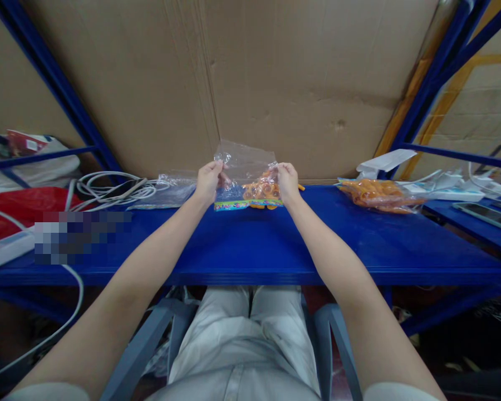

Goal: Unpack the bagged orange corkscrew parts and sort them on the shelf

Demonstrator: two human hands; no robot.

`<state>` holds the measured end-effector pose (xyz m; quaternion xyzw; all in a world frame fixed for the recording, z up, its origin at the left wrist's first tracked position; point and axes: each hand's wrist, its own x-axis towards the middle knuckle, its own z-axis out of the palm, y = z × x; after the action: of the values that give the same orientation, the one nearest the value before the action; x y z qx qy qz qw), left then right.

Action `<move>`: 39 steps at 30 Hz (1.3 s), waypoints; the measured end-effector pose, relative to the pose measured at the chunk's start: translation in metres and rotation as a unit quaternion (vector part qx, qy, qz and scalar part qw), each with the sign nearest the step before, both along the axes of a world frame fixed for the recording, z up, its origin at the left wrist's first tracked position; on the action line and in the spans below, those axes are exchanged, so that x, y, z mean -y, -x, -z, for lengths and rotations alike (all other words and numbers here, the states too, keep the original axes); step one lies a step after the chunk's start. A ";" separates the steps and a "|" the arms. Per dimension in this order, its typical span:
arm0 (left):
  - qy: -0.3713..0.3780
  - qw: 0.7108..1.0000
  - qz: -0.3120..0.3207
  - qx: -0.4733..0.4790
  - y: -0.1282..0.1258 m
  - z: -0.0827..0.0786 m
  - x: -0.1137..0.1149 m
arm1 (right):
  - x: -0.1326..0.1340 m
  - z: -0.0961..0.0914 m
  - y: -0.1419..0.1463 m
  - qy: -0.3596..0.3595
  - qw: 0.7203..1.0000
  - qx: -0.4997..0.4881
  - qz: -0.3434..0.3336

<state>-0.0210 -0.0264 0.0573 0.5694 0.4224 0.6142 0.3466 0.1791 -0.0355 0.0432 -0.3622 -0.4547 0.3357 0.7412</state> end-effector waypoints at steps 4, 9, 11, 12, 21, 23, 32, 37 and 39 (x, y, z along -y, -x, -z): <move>-0.026 0.999 -0.012 -0.021 0.003 0.002 -0.001 | 0.000 0.000 -0.002 -0.008 1.000 0.003 -0.007; -0.034 0.998 -0.003 -0.052 0.005 0.003 -0.003 | 0.001 0.001 -0.004 0.032 0.999 -0.007 -0.037; -0.032 0.998 0.015 -0.059 0.005 0.002 -0.002 | 0.003 0.001 -0.005 0.050 0.997 -0.022 -0.047; -0.032 0.997 0.024 -0.060 0.005 0.002 -0.001 | 0.004 0.001 -0.006 0.057 0.997 -0.033 -0.049; -0.024 0.996 0.062 -0.054 0.002 -0.001 0.005 | 0.001 -0.002 -0.013 0.064 0.993 -0.092 -0.043; -0.019 0.996 0.065 -0.052 0.002 -0.001 0.005 | 0.000 -0.001 -0.014 0.062 0.993 -0.103 -0.022; 0.027 0.997 0.058 -0.043 0.006 0.000 0.005 | -0.002 0.001 -0.014 0.039 0.996 -0.085 -0.004; 0.039 0.996 0.069 -0.046 0.007 0.001 0.008 | -0.005 0.003 -0.017 0.026 0.997 -0.067 0.034; 0.036 0.995 0.075 -0.047 0.006 0.003 0.008 | -0.005 0.003 -0.019 0.022 0.996 -0.065 0.050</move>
<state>-0.0274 -0.0341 0.0545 0.6150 0.4161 0.5432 0.3919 0.1976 -0.0309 0.0404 -0.3776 -0.3792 0.3313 0.7770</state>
